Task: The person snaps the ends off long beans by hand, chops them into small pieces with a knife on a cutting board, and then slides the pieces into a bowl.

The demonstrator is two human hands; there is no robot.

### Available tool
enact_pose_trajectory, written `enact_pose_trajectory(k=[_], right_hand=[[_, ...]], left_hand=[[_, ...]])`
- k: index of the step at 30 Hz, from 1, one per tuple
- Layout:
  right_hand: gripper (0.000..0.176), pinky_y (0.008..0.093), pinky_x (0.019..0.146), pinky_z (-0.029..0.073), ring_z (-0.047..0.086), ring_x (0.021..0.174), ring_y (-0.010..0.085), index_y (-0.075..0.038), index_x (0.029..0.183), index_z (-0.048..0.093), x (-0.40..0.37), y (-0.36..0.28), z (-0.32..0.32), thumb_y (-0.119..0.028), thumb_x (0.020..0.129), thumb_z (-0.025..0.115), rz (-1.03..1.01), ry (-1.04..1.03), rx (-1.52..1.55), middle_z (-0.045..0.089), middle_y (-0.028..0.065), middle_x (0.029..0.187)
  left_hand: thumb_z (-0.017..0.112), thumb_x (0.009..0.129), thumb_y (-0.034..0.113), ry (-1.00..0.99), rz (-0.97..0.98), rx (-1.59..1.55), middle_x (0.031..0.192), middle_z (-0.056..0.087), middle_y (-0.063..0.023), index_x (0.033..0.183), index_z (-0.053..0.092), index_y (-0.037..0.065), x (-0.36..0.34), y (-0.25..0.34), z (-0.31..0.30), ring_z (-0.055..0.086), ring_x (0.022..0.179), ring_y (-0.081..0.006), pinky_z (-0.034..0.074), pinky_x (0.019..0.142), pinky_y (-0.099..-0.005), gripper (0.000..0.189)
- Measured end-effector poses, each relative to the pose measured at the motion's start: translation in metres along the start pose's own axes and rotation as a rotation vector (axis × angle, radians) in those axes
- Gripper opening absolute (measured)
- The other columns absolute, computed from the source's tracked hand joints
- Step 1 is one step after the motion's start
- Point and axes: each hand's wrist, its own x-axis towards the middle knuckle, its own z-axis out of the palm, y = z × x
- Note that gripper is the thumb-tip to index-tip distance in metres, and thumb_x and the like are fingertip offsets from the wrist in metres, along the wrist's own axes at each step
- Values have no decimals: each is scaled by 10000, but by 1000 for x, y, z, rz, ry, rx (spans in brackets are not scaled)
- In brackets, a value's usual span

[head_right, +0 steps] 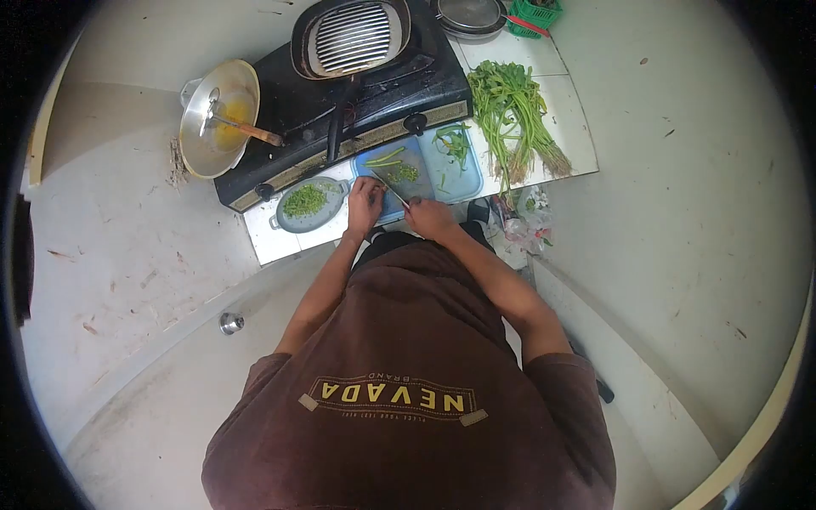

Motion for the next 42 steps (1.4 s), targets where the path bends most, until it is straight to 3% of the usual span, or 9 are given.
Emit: enact_pose_trajectory(k=[6,15,27,35,42], right_hand=[[399,540,701,574,712,769,431,37,999,609,2,3,2,-353,988,526,-1,-33,8,707,248,798],[396,559,693,563,706,739,443,38,999,601,-5,5,3,-350,1000,518,-11,-9,15,697,252,765],[358,530,678,574,715,734,423,37,996,601,8,-3,7,-316,978,552,-4,35,-29,704,241,763],[384,528,687,579,720,752,420,43,1027,610,0,-3,0,-329,984,530,14,-45,-19,713,235,795],[372,541,681,570,709,741,428,33,982,603,10,-2,10,-332,985,534,-9,35,-2,700,245,768]], left_hand=[[662,808,-100,0,28,-18,951,582,-133,966,647,-19,-1,-2,-2,670,816,-271,550,738,-363,179],[660,854,-28,-21,-10,118,882,602,-182,932,663,-13,-3,1,-2,634,856,-390,519,782,-438,79],[643,845,-51,-14,-19,102,946,625,-198,968,665,-18,-4,-4,2,628,915,-403,508,819,-453,130],[644,832,-64,10,-20,74,913,617,-180,948,668,-11,-5,-4,4,629,867,-368,511,789,-431,129],[644,835,-67,12,-6,78,902,617,-172,938,669,-7,-5,-4,3,628,828,-353,513,755,-419,122]])
